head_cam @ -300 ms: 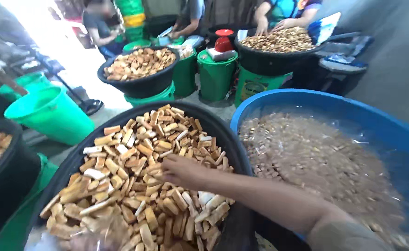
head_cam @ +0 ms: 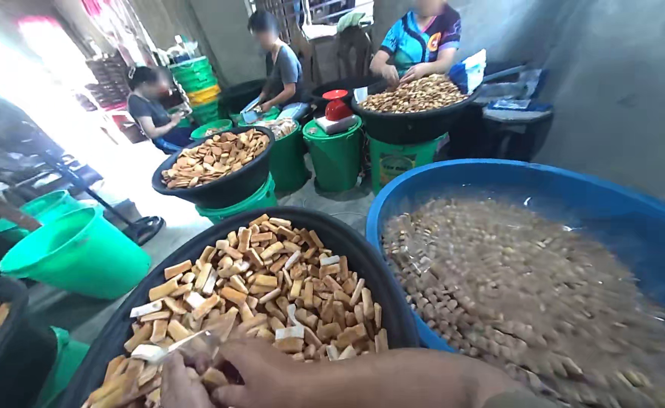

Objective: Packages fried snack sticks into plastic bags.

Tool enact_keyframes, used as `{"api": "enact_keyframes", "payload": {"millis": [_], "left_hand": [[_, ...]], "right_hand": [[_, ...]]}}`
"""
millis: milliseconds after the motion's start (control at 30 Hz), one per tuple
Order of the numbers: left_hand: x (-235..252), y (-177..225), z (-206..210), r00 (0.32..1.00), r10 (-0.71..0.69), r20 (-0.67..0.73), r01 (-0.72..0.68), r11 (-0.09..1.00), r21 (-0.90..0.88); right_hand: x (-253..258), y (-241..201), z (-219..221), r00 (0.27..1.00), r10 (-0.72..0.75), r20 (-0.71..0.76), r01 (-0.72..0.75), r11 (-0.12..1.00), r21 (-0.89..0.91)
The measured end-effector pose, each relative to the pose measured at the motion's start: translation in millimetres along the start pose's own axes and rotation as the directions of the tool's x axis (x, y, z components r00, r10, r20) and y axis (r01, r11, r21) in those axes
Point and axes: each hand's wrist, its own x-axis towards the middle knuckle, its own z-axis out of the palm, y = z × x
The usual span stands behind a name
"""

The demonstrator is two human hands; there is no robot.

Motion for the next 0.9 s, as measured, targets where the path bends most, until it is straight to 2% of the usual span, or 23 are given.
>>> {"api": "enact_keyframes", "payload": {"millis": [100, 167, 267, 367, 467, 567, 633, 667, 700, 733, 767, 800, 833, 900], "left_hand": [[-4, -8, -5, 0.999, -0.036, -0.024, 0.037, 0.998, 0.055], [-2, -8, -6, 0.996, -0.085, -0.033, 0.084, 0.996, -0.036], [-1, -7, -7, 0.989, -0.137, 0.049, 0.145, 0.938, -0.315], [-5, -6, -1, 0.978, -0.116, 0.173, 0.182, 0.880, -0.438], [-13, -15, 6, 0.975, -0.111, 0.194, 0.178, 0.910, -0.375], [-12, -27, 5, 0.979, 0.027, 0.200, -0.006, 0.994, -0.108], [-5, -24, -3, 0.965, 0.089, 0.247, -0.112, 0.990, 0.080], [1, -19, -7, 0.967, 0.105, 0.231, -0.143, 0.978, 0.151], [6, -11, -13, 0.972, 0.127, 0.196, -0.168, 0.964, 0.207], [11, -3, -20, 0.976, 0.158, 0.148, -0.194, 0.941, 0.277], [16, 3, -28, 0.975, 0.195, 0.109, -0.222, 0.902, 0.370], [20, 8, -35, 0.969, 0.230, 0.092, -0.246, 0.852, 0.462], [22, 11, -39, 0.961, 0.259, 0.099, -0.271, 0.803, 0.531], [22, 14, -41, 0.945, 0.285, 0.159, -0.320, 0.722, 0.613]], "right_hand": [[-1, 8, 6, 0.999, 0.017, 0.046, -0.017, 1.000, 0.006], [0, 11, 5, 0.999, 0.000, 0.054, -0.003, 0.999, 0.049], [3, 18, 7, 0.999, 0.050, 0.012, -0.051, 0.957, 0.287], [2, 15, 11, 0.980, 0.201, 0.004, -0.168, 0.806, 0.568], [-3, 11, 19, 0.965, 0.262, -0.011, -0.192, 0.734, 0.651], [-6, 4, 17, 0.947, 0.322, 0.006, -0.250, 0.724, 0.643], [-3, 1, 5, 0.941, 0.337, 0.036, -0.300, 0.779, 0.551], [-1, 4, -3, 0.954, 0.295, 0.049, -0.286, 0.853, 0.437], [1, 7, -15, 0.963, 0.256, 0.085, -0.270, 0.929, 0.254], [1, 9, -24, 0.966, 0.231, 0.118, -0.231, 0.973, -0.012], [0, 12, -32, 0.957, 0.238, 0.164, -0.184, 0.939, -0.289], [-2, 20, -34, 0.932, 0.286, 0.222, -0.140, 0.850, -0.507], [-7, 28, -34, 0.889, 0.369, 0.271, -0.120, 0.759, -0.640], [-18, 38, -32, 0.801, 0.515, 0.305, -0.122, 0.640, -0.759]]}}
